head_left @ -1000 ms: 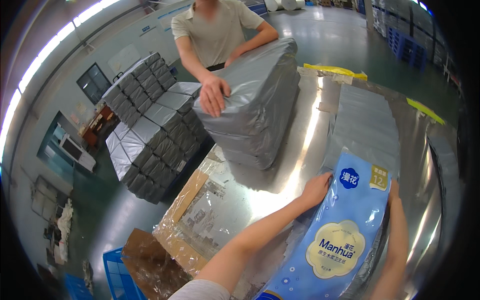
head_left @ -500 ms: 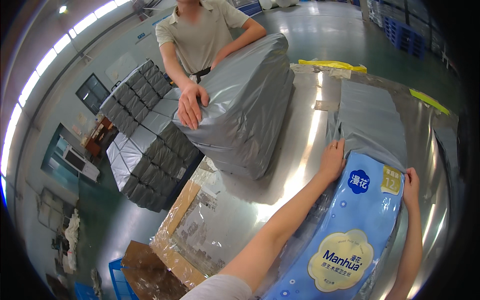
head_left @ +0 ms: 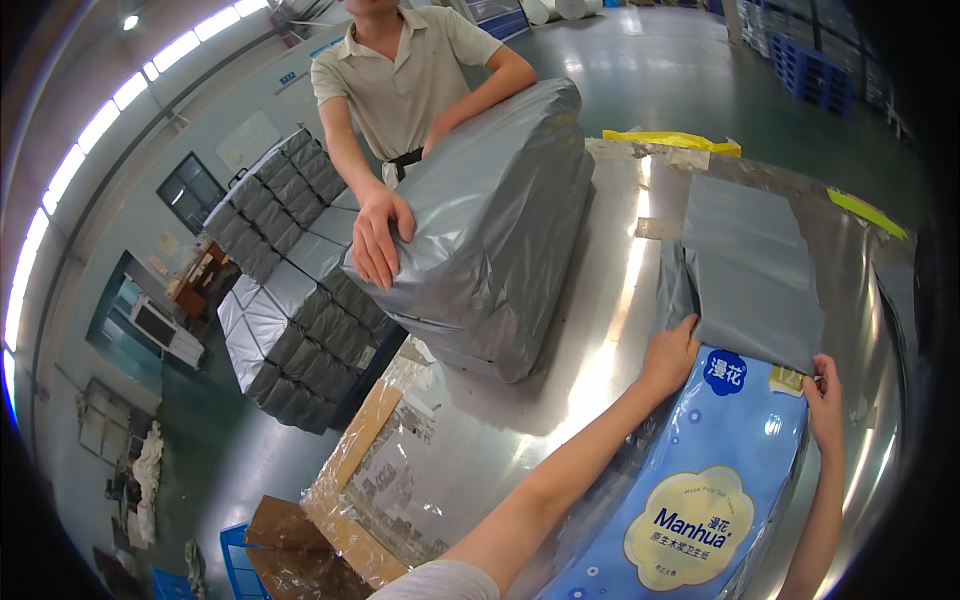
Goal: The person slides a pack of tissues into a grey plastic bag, seals the opening by folding the flap, and places the completed package onto a stack of similar items on a metal table.
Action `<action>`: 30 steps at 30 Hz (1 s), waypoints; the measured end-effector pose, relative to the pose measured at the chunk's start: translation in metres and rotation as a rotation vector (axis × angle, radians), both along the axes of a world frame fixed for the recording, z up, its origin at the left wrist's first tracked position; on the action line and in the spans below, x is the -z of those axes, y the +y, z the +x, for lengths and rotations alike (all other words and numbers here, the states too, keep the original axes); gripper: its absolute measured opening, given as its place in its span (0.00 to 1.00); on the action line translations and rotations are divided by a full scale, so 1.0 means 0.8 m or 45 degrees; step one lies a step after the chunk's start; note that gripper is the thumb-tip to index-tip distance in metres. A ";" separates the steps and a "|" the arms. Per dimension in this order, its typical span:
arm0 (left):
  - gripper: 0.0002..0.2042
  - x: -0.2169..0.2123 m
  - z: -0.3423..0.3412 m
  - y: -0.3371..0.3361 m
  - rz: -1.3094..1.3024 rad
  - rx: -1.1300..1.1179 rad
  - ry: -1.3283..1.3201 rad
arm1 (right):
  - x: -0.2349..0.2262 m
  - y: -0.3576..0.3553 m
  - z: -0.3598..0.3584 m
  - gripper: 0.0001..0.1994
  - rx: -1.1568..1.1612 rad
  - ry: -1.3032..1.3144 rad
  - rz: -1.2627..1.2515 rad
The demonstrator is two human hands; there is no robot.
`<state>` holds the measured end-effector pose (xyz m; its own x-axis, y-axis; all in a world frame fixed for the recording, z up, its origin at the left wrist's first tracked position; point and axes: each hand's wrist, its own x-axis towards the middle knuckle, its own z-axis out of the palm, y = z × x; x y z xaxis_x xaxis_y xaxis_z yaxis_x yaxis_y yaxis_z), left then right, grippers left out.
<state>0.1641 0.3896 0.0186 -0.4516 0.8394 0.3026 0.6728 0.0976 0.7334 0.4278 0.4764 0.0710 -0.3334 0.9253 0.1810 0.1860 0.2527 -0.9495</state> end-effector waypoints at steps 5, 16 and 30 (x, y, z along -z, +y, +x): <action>0.17 0.008 -0.006 -0.001 -0.003 -0.059 0.086 | 0.005 0.023 -0.005 0.02 -0.124 -0.346 0.275; 0.07 0.057 -0.025 -0.002 -0.201 0.076 0.121 | 0.059 0.052 0.016 0.07 -0.219 -0.289 -0.108; 0.13 -0.009 0.045 -0.231 -0.463 0.608 0.104 | 0.097 -0.178 0.148 0.10 -0.460 -0.808 -0.096</action>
